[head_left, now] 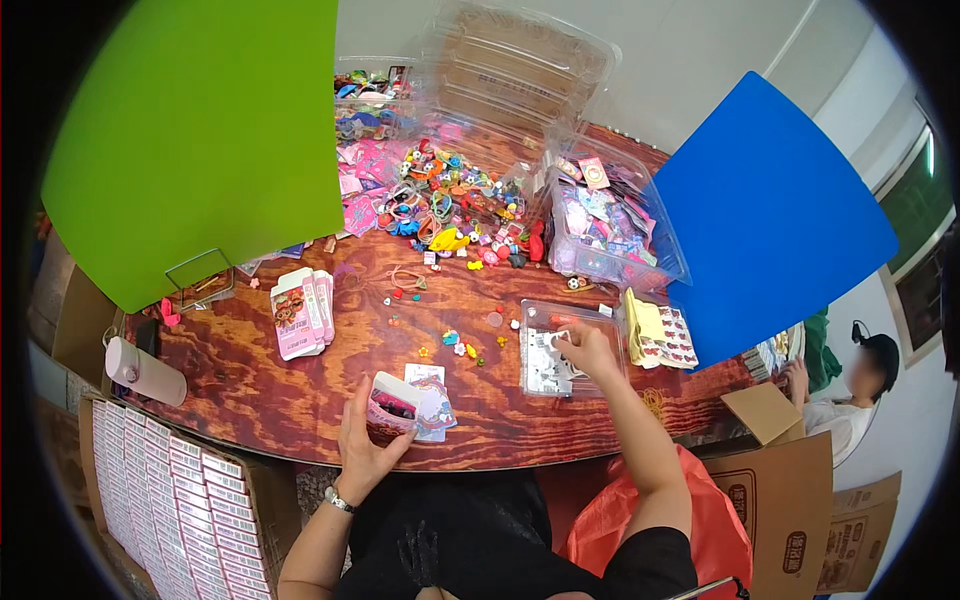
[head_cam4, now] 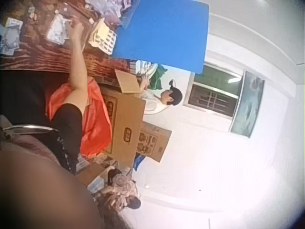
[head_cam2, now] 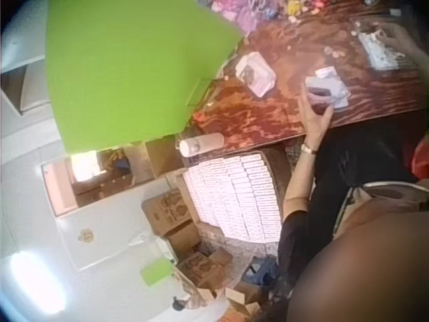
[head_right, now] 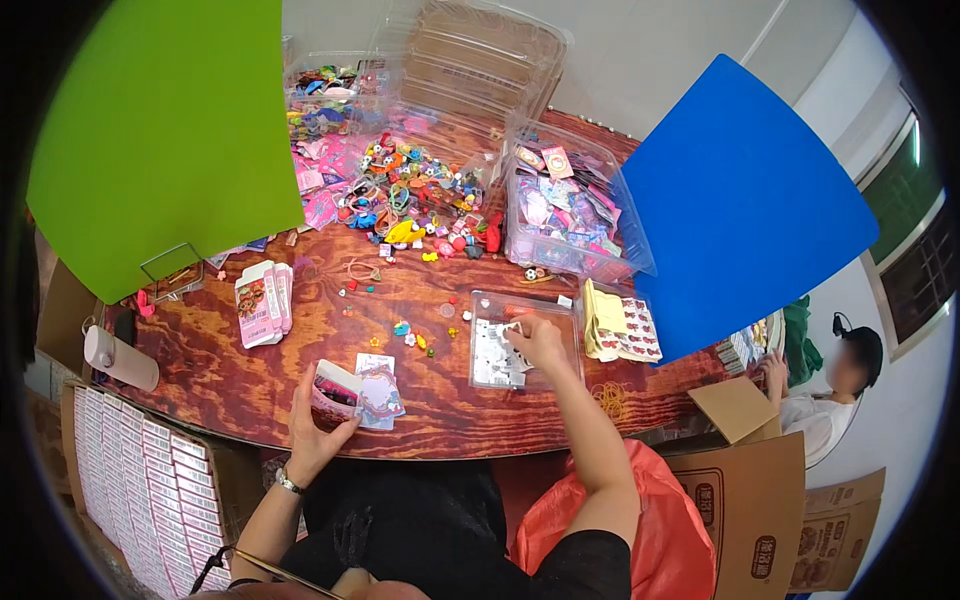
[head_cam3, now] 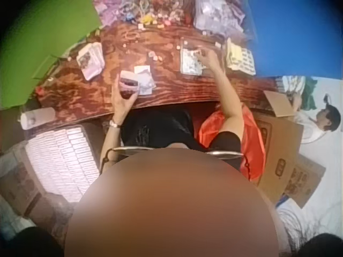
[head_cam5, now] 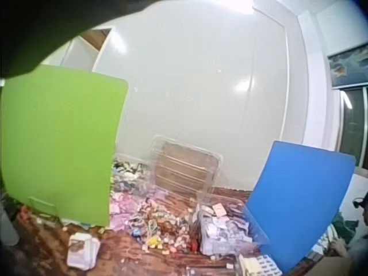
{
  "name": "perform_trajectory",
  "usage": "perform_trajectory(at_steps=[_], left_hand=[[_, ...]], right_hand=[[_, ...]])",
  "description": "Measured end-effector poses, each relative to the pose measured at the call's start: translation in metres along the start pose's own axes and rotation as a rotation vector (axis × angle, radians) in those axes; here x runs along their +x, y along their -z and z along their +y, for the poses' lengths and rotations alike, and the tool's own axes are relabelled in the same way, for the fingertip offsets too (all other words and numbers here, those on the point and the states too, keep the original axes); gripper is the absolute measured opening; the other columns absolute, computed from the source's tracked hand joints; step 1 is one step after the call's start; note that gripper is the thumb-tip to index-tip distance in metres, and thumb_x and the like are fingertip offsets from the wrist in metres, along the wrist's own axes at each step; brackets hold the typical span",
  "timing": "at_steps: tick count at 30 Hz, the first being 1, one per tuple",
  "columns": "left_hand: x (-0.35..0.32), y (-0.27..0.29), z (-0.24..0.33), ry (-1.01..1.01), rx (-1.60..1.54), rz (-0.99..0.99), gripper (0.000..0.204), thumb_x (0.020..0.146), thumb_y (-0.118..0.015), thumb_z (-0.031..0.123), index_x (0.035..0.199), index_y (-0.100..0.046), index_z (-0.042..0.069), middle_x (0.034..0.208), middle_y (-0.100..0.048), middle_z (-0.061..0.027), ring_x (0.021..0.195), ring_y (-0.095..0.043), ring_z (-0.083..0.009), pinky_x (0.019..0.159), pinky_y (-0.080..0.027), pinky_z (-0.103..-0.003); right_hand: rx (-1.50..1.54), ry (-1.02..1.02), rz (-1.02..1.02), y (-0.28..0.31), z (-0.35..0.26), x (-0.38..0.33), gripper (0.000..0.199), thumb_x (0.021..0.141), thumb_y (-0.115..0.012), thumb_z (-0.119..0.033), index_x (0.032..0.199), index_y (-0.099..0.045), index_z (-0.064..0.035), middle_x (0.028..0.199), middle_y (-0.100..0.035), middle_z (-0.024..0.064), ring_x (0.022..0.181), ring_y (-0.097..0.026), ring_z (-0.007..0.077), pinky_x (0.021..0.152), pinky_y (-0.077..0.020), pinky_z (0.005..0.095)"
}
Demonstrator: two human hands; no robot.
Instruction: Packaging small toy components and accessories into pink plastic containers on a workbench.
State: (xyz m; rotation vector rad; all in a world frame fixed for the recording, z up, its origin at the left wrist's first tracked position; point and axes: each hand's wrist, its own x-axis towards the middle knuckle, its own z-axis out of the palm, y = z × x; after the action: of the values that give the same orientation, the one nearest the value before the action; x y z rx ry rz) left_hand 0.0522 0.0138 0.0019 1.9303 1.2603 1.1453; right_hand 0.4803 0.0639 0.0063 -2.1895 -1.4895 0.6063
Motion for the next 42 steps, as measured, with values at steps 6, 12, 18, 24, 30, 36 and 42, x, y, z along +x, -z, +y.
perform_trajectory(at_steps=[6,12,18,24,30,36,42], left_hand=[[-0.002,0.002,0.002,-0.015,0.023,0.017,0.099,0.069,-0.089,0.014,0.151,-0.035,-0.002,0.138,-0.053,-0.0226,0.125,-0.057,-0.0344,0.103,-0.047,-0.043],[-0.001,-0.003,0.005,-0.079,0.003,0.042,0.098,0.069,-0.089,0.016,0.15,-0.037,-0.001,0.13,-0.057,-0.0219,0.113,-0.06,-0.0352,0.093,-0.051,-0.044],[-0.003,0.002,0.003,-0.114,0.061,0.073,0.097,0.07,-0.089,0.016,0.151,-0.038,0.0,0.129,-0.057,-0.0216,0.113,-0.06,-0.0351,0.093,-0.051,-0.043],[-0.006,0.001,0.002,-0.054,-0.005,0.008,0.099,0.069,-0.089,0.015,0.151,-0.036,-0.001,0.132,-0.055,-0.0215,0.117,-0.059,-0.035,0.098,-0.049,-0.043],[-0.005,0.002,0.004,-0.075,0.009,0.019,0.099,0.069,-0.089,0.016,0.151,-0.036,-0.002,0.132,-0.055,-0.0217,0.117,-0.059,-0.035,0.097,-0.05,-0.042],[-0.007,0.001,0.003,-0.079,0.005,0.013,0.099,0.069,-0.089,0.017,0.151,-0.037,-0.001,0.132,-0.055,-0.0218,0.118,-0.059,-0.0357,0.097,-0.05,-0.043],[-0.005,-0.001,0.005,-0.13,0.021,0.07,0.095,0.07,-0.089,0.017,0.149,-0.04,0.0,0.123,-0.059,-0.02,0.11,-0.061,-0.0346,0.092,-0.052,-0.042]], right_hand=[[-0.123,-0.049,0.099,-0.034,-0.011,0.012,0.04,0.073,-0.083,-0.037,0.096,-0.073,-0.0062,0.081,-0.075,0.0083,0.076,-0.072,0.0221,0.071,-0.0551,0.0369],[-0.151,-0.061,0.092,-0.043,-0.009,0.017,0.033,0.073,-0.082,-0.033,0.09,-0.07,-0.0066,0.081,-0.074,0.009,0.075,-0.072,0.0239,0.072,-0.055,0.0373],[-0.016,0.007,0.274,-0.031,-0.019,0.005,0.026,0.076,-0.081,-0.027,0.091,-0.071,-0.0075,0.079,-0.073,0.0053,0.07,-0.069,0.0169,0.067,-0.0527,0.0339],[0.519,0.006,-0.036,-0.011,-0.012,0.007,0.026,0.085,-0.077,-0.016,0.108,-0.072,-0.005,0.081,-0.07,0.0003,0.067,-0.062,0.0073,0.059,-0.0471,0.0269],[0.525,0.004,-0.124,-0.006,-0.016,0.007,0.023,0.089,-0.074,-0.014,0.11,-0.072,-0.0043,0.083,-0.069,-0.0009,0.066,-0.056,0.0037,0.056,-0.0412,0.0235],[-0.12,0.172,-0.031,-0.031,-0.016,0.006,0.038,0.081,-0.078,-0.027,0.112,-0.072,-0.0051,0.077,-0.07,0.0055,0.069,-0.065,0.0148,0.063,-0.0499,0.0339],[-0.179,0.065,-0.006,-0.037,-0.018,0.005,0.033,0.079,-0.079,-0.031,0.1,-0.069,-0.0076,0.09,-0.074,0.0124,0.089,-0.071,0.0301,0.079,-0.0544,0.0425]])
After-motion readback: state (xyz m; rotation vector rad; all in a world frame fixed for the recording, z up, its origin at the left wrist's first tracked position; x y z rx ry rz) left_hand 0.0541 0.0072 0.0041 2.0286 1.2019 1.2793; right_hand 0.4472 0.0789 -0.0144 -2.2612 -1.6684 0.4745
